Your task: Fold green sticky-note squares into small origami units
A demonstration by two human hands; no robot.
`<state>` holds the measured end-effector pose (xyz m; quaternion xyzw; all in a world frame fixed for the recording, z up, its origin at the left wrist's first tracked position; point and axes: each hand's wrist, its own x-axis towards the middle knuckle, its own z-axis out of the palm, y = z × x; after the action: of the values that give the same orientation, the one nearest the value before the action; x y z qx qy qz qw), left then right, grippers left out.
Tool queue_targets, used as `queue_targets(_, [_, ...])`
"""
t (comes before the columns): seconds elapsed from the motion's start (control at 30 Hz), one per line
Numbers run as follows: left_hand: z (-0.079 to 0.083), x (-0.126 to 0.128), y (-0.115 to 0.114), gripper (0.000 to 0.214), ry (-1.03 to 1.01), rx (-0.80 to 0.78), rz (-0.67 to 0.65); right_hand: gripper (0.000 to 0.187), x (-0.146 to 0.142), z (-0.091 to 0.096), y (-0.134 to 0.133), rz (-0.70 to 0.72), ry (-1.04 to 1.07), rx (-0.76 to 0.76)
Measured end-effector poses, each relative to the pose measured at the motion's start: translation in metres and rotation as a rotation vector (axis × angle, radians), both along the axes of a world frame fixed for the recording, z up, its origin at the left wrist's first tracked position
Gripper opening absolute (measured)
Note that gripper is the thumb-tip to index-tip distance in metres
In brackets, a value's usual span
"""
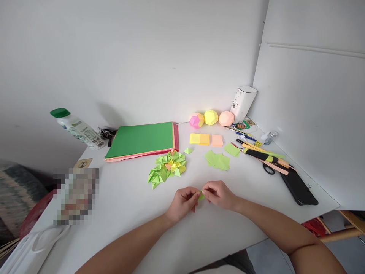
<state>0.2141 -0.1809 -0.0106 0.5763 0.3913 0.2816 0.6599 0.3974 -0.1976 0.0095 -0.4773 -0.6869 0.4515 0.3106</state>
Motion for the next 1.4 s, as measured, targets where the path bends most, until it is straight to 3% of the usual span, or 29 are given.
queue_targets(0.2, [0.001, -0.002, 0.0, 0.035, 0.076, 0.009, -0.019, 0.021, 0.002, 0.0, 0.003, 0.069, -0.131, 0.106])
queue_targets(0.63, [0.003, -0.001, -0.001, 0.05, 0.092, 0.107, -0.018, 0.024, 0.005, 0.007, 0.0, 0.093, -0.028, 0.17])
queue_targets(0.73, [0.005, -0.001, -0.001, 0.051, 0.046, 0.063, 0.028, 0.024, 0.008, 0.008, 0.003, 0.039, -0.073, 0.34])
queue_targets(0.87, [0.009, -0.003, 0.0, 0.051, -0.052, 0.057, -0.031, 0.019, 0.011, 0.007, 0.008, -0.05, -0.266, 0.753])
queue_targets(0.93, [0.011, -0.003, 0.0, 0.051, -0.083, 0.073, -0.096, 0.017, 0.011, 0.007, 0.008, -0.015, -0.411, 0.911])
queue_targets(1.03, [0.012, -0.003, 0.002, 0.047, -0.06, 0.043, -0.109, 0.018, 0.009, 0.006, 0.006, 0.069, -0.567, 1.035])
queue_targets(1.17, [0.008, -0.002, 0.004, 0.04, -0.09, -0.039, -0.043, 0.016, 0.006, 0.005, 0.004, 0.08, -0.54, 1.045])
queue_targets(1.4, [0.002, -0.004, 0.006, 0.036, -0.245, -0.128, -0.039, 0.021, 0.008, 0.002, 0.006, 0.087, -0.303, 0.882])
